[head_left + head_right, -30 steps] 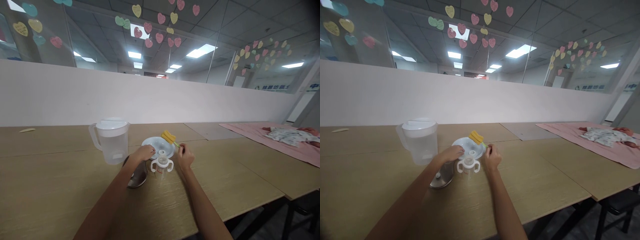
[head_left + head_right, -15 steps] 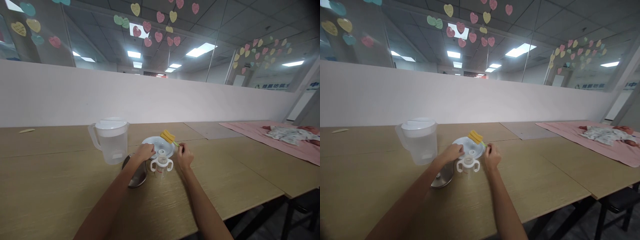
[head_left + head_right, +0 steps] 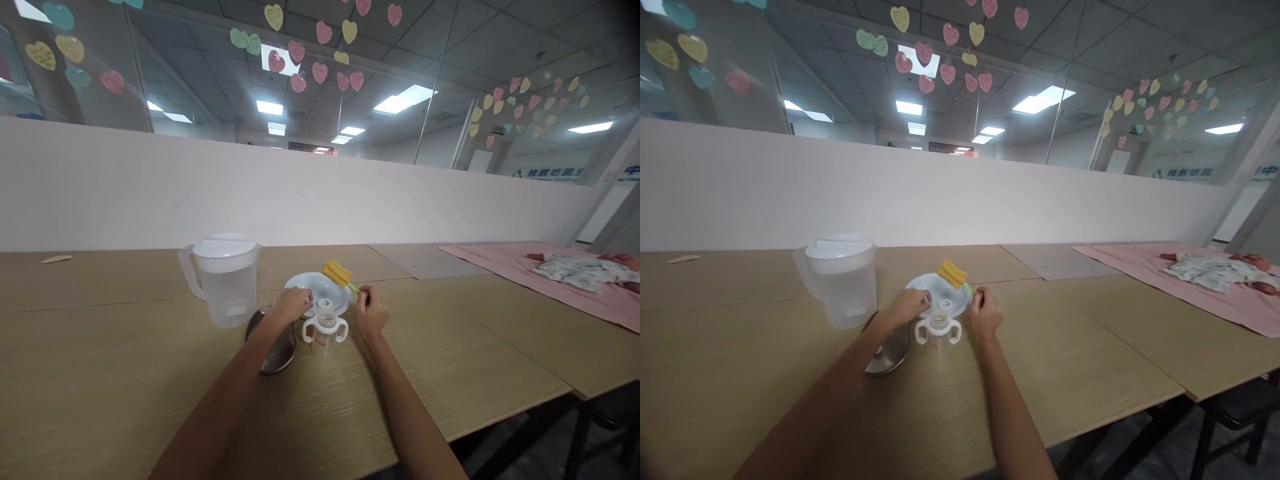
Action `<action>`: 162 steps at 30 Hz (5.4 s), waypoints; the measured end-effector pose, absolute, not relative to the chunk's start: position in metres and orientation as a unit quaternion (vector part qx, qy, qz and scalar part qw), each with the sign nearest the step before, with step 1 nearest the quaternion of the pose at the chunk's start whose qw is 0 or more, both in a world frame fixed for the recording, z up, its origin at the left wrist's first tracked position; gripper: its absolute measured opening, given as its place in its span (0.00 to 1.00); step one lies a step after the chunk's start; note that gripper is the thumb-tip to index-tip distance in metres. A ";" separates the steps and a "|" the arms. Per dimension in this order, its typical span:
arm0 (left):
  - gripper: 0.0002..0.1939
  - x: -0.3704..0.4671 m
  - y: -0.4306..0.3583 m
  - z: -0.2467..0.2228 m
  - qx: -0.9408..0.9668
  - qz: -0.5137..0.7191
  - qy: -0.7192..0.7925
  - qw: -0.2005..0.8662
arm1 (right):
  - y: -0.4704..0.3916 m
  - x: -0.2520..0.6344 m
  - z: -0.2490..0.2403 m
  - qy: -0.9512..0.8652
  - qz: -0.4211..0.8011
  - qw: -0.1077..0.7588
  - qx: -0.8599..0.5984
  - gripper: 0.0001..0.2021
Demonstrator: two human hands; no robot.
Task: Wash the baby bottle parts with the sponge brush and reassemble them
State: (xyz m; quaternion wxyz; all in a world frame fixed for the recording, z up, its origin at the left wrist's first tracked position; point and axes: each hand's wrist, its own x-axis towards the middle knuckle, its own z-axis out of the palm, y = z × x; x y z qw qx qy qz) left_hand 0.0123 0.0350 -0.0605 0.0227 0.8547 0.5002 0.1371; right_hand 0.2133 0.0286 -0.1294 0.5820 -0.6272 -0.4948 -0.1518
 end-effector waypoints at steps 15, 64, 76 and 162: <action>0.10 0.003 0.009 0.003 0.802 0.397 0.380 0.233 | 0.029 0.214 -0.133 -0.520 -0.162 0.585 -0.601 0.17; 0.12 0.010 -0.014 0.019 0.847 0.282 0.448 0.046 | 0.025 0.212 -0.128 -0.520 -0.148 0.565 -0.623 0.17; 0.09 -0.023 0.004 0.004 0.805 0.080 0.577 0.113 | 0.028 0.217 -0.125 -0.502 -0.078 0.458 -0.729 0.19; 0.07 -0.003 0.011 0.002 0.813 0.332 0.478 0.010 | 0.023 0.215 -0.120 -0.505 -0.249 0.497 -0.660 0.20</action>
